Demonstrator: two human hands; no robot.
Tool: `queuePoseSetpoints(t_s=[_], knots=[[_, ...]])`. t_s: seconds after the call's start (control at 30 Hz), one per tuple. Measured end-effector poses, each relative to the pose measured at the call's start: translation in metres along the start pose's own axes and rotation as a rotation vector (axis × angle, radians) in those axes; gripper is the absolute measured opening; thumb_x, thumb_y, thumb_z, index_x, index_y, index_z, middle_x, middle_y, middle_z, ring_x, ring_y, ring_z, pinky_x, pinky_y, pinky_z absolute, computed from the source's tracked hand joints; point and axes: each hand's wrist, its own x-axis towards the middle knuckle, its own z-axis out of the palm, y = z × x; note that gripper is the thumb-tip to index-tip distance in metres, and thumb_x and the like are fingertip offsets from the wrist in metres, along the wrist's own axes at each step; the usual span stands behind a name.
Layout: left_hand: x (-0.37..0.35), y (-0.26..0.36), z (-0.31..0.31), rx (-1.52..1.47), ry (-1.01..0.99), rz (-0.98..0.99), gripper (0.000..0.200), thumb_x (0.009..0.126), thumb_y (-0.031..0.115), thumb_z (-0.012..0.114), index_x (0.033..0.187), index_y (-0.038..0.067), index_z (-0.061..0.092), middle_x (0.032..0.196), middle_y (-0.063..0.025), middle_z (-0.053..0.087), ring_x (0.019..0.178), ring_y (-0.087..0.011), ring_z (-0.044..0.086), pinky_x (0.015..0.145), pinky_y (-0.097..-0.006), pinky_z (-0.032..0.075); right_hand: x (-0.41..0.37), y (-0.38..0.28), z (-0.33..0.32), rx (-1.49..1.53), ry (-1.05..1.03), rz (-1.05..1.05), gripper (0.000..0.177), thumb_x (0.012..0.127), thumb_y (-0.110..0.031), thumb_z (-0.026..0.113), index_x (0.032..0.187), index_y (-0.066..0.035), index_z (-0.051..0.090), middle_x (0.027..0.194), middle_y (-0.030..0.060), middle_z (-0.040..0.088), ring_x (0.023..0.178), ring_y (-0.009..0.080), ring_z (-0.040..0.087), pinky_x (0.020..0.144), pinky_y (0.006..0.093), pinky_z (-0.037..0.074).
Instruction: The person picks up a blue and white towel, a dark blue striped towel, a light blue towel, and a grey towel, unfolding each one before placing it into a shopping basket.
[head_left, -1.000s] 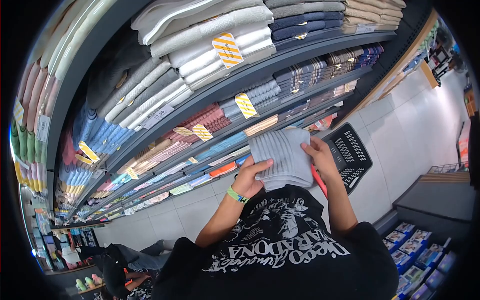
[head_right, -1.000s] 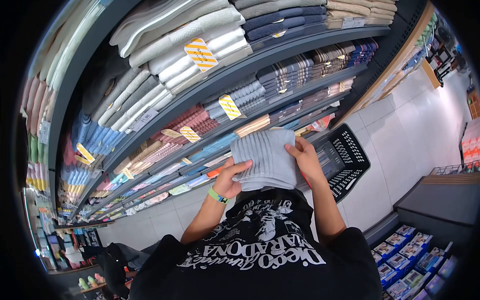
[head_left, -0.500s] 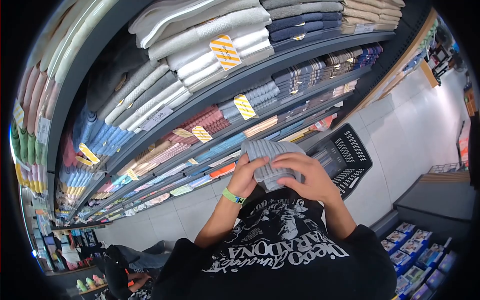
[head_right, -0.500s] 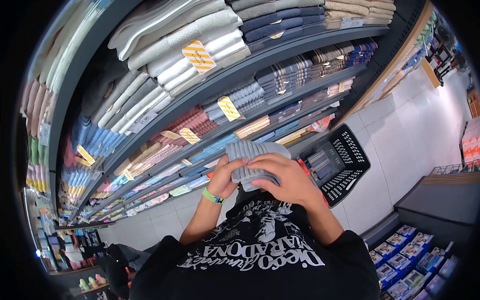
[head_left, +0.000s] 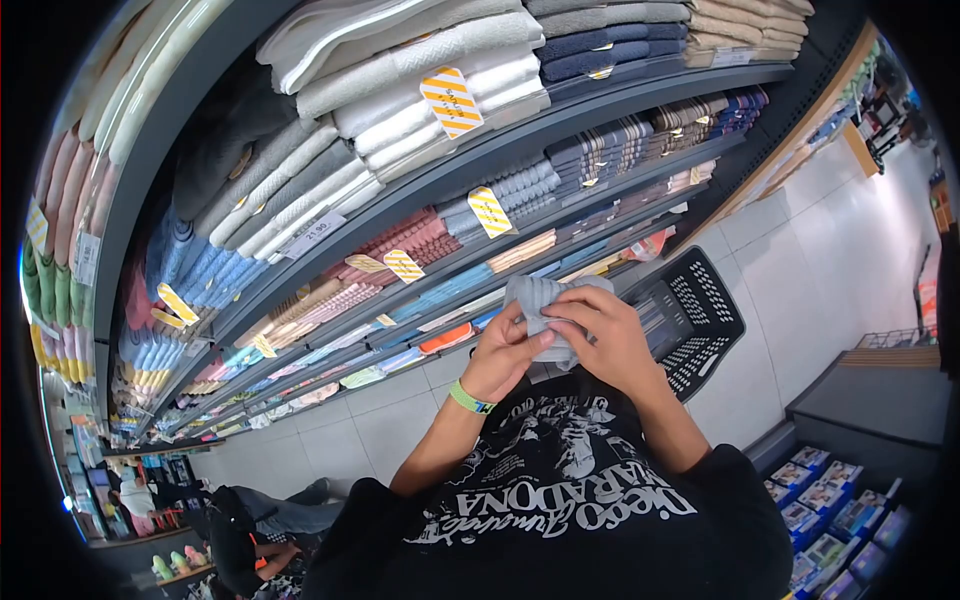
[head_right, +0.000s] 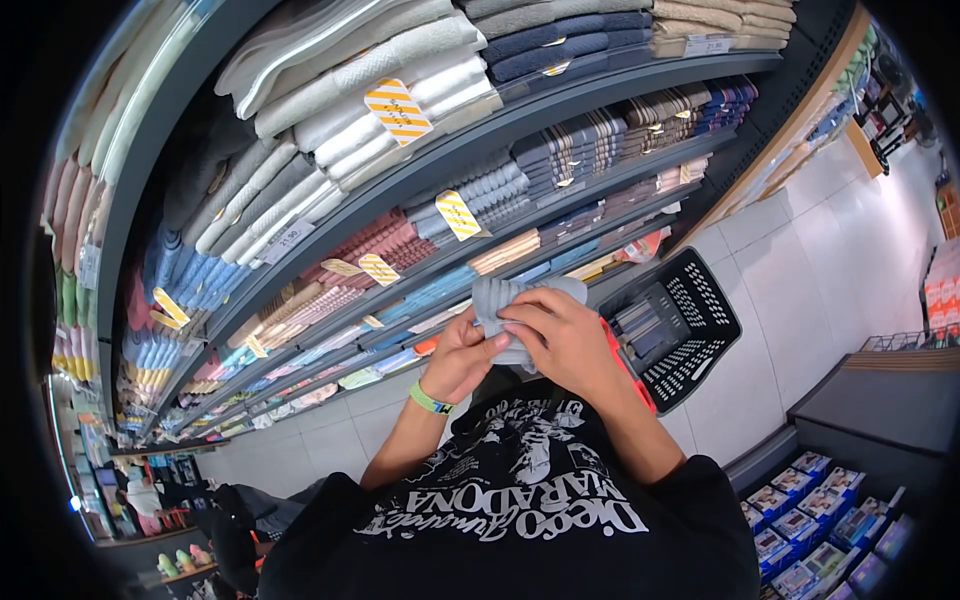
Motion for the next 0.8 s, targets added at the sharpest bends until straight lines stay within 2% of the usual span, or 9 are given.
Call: queuePoseSetpoints(t_s=[0.17, 0.23, 0.63, 0.8], knots=[[0.003, 0.006, -0.002, -0.002, 0.031, -0.110, 0.041, 0.091, -0.006, 0.054, 0.131, -0.001, 0.049, 0.118, -0.0092, 0.062, 0.111, -0.0142, 0.059, 0.096, -0.0293, 0.047, 0.001, -0.004, -0.005, -0.030, -0.008, 0.007, 0.028, 0.079, 0.000, 0.065, 0.104, -0.010, 0.071, 0.096, 0.0062, 0.062, 0.086, 0.0254, 0.062, 0.070, 0.0349, 0.052], [0.003, 0.005, -0.002, 0.010, 0.057, -0.123, 0.041, 0.090, -0.007, 0.053, 0.131, -0.002, 0.049, 0.117, -0.0094, 0.063, 0.110, -0.0141, 0.060, 0.095, -0.0289, 0.048, 0.002, -0.003, -0.008, -0.076, 0.014, -0.072, 0.030, 0.077, 0.003, 0.063, 0.103, -0.010, 0.072, 0.091, 0.0069, 0.060, 0.080, 0.0254, 0.061, 0.068, 0.0351, 0.051], [-0.003, 0.009, 0.000, 0.025, 0.038, -0.069, 0.043, 0.089, -0.009, 0.051, 0.132, -0.005, 0.047, 0.118, -0.0122, 0.063, 0.108, -0.0151, 0.062, 0.094, -0.0280, 0.049, 0.001, -0.011, -0.009, -0.043, -0.033, -0.091, 0.027, 0.073, -0.001, 0.070, 0.098, -0.010, 0.073, 0.081, 0.0057, 0.058, 0.075, 0.0252, 0.060, 0.065, 0.0358, 0.050], [-0.007, 0.013, 0.004, -0.051, 0.030, -0.095, 0.052, 0.088, -0.010, 0.050, 0.138, -0.005, 0.040, 0.122, -0.0138, 0.061, 0.110, -0.0172, 0.061, 0.095, -0.0293, 0.048, 0.003, -0.014, -0.013, -0.073, -0.088, -0.065, 0.025, 0.075, -0.004, 0.070, 0.099, -0.010, 0.073, 0.082, 0.0055, 0.058, 0.075, 0.0250, 0.060, 0.066, 0.0366, 0.050]])
